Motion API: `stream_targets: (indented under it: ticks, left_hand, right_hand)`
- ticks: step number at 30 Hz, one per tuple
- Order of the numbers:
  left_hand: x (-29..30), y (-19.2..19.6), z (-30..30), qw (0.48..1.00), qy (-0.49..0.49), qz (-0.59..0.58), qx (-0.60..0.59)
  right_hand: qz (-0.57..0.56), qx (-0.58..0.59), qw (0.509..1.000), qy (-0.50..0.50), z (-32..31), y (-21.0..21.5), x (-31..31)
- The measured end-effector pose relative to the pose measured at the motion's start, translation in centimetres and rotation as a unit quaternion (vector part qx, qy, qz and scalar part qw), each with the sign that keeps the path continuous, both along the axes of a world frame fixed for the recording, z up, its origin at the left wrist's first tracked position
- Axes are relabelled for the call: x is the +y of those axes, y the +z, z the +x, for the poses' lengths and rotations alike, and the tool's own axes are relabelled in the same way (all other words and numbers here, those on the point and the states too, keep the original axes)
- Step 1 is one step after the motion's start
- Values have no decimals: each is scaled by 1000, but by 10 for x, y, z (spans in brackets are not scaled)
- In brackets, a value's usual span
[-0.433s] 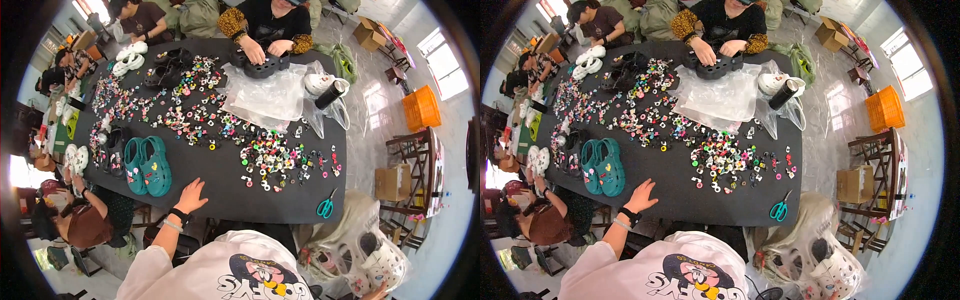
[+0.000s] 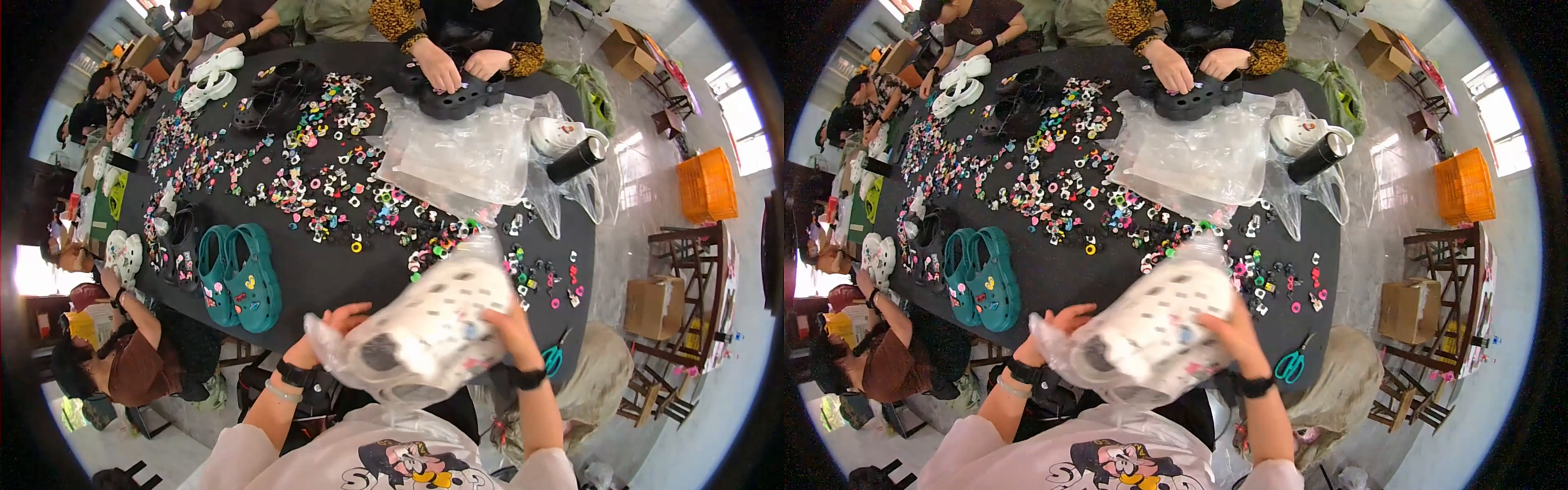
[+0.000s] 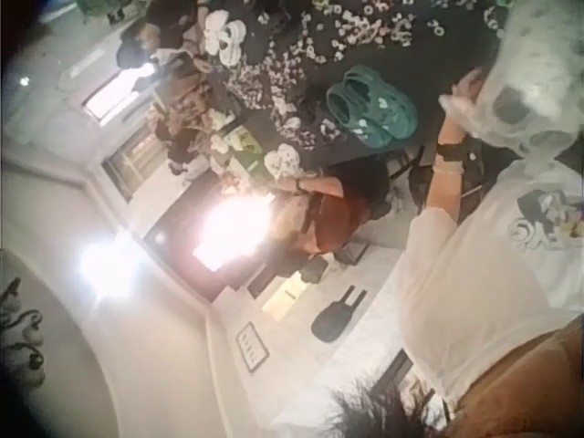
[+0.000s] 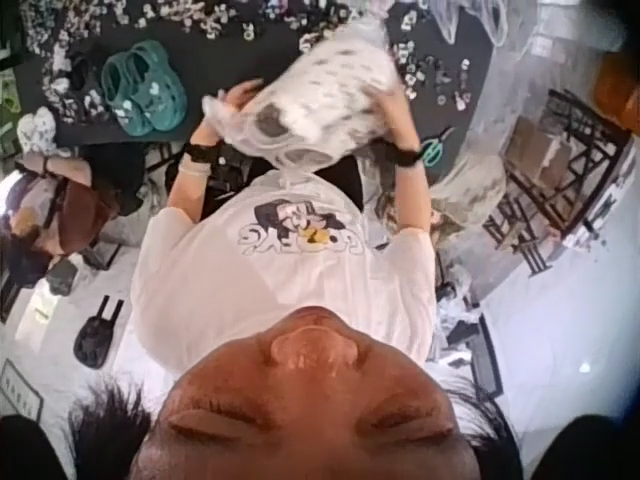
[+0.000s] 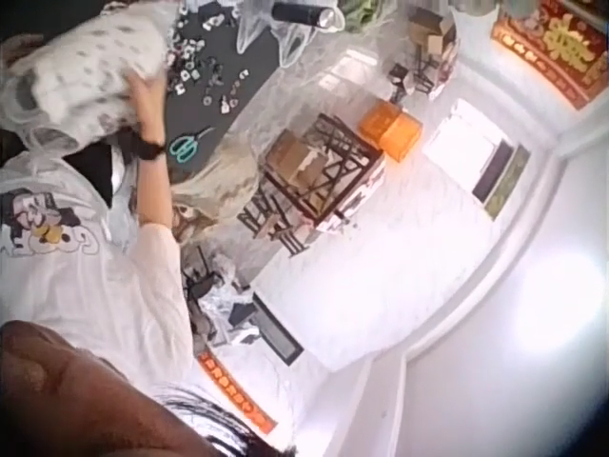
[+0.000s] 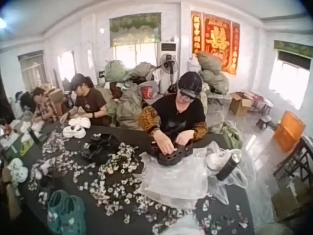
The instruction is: Decorate clog-style shoes by inserting plastic charms into the holes.
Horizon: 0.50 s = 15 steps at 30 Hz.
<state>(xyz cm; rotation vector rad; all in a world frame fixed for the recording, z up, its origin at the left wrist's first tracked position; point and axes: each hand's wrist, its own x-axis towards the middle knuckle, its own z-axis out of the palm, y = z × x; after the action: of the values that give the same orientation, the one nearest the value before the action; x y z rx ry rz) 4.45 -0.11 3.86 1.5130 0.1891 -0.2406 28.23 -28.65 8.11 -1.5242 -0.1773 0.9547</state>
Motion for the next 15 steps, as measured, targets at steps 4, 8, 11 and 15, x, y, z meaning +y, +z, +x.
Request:
stream_targets:
  ticks: [4, 8, 11, 15]
  left_hand:
    - [0, -31, -23, 928, 80, -334, 143]
    - [-7, -74, -108, 918, 117, -343, 158]
    - [-18, -98, -141, 908, 142, -353, 176]
    - [-11, -125, -168, 894, 189, -361, 184]
  right_hand:
    - [-191, -102, 943, 254, -12, -34, 95]
    - [-158, -102, 911, 366, -40, -57, 141]
    - [-123, -86, 905, 398, -47, -77, 153]
    - [-37, -77, 915, 395, -37, -102, 143]
